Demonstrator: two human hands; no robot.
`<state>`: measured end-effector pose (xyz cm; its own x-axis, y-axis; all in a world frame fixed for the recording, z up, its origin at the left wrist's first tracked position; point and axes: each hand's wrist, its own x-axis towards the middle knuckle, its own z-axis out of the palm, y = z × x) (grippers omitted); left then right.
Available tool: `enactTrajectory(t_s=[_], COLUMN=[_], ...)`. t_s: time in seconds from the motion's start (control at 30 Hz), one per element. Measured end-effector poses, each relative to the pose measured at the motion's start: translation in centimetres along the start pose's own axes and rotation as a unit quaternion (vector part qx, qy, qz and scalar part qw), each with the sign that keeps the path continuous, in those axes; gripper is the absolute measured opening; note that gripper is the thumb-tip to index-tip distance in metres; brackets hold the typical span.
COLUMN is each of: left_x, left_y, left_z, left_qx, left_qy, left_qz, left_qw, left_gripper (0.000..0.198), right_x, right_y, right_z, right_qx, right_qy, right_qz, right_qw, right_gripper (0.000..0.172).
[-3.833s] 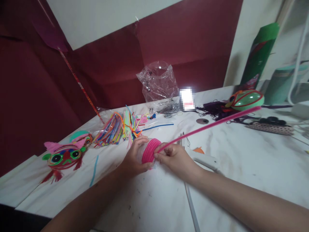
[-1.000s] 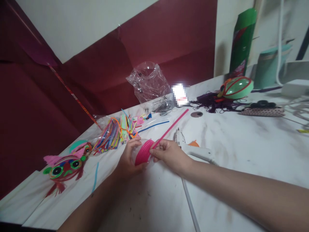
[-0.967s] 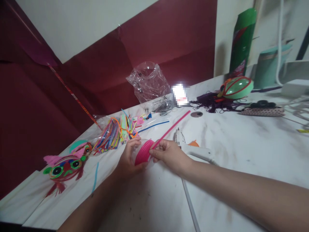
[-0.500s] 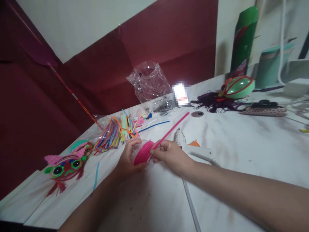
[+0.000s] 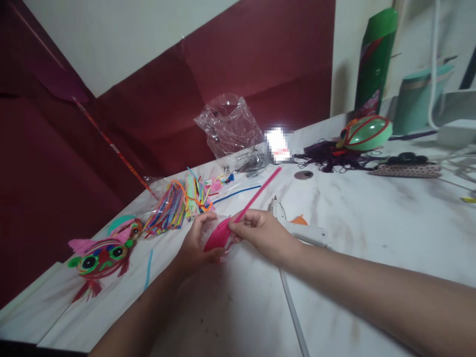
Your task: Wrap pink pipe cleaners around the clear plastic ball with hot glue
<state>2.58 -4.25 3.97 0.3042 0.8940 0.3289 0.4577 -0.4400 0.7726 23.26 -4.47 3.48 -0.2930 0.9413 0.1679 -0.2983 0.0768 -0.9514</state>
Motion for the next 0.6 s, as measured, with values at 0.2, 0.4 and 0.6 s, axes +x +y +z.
enactTrajectory(t_s=[0.2,0.4,0.6], left_x=[0.6,1.3,1.3], left_y=[-0.4,-1.8,-2.0], left_z=[-0.8,-1.0,-0.5], left_qx=[-0.075,-0.207,-0.323], left_qy=[-0.022,0.009,0.057], left_qz=[-0.076,-0.118,-0.161], left_qw=[0.994,0.971,0.931], left_gripper=[0.075,0.076,0.068], right_x=[-0.2,-0.1,0.4], right_y=[-1.5,-4.0,-5.5], right_z=[0.0,-2.9,-5.8], right_qx=[-0.068,-0.456,-0.790], right_qy=[0.006,0.008,-0.106], right_qz=[-0.046,-0.119,0.059], right_qw=[0.997,0.882,0.600], right_gripper=[0.036,0.028,0.027])
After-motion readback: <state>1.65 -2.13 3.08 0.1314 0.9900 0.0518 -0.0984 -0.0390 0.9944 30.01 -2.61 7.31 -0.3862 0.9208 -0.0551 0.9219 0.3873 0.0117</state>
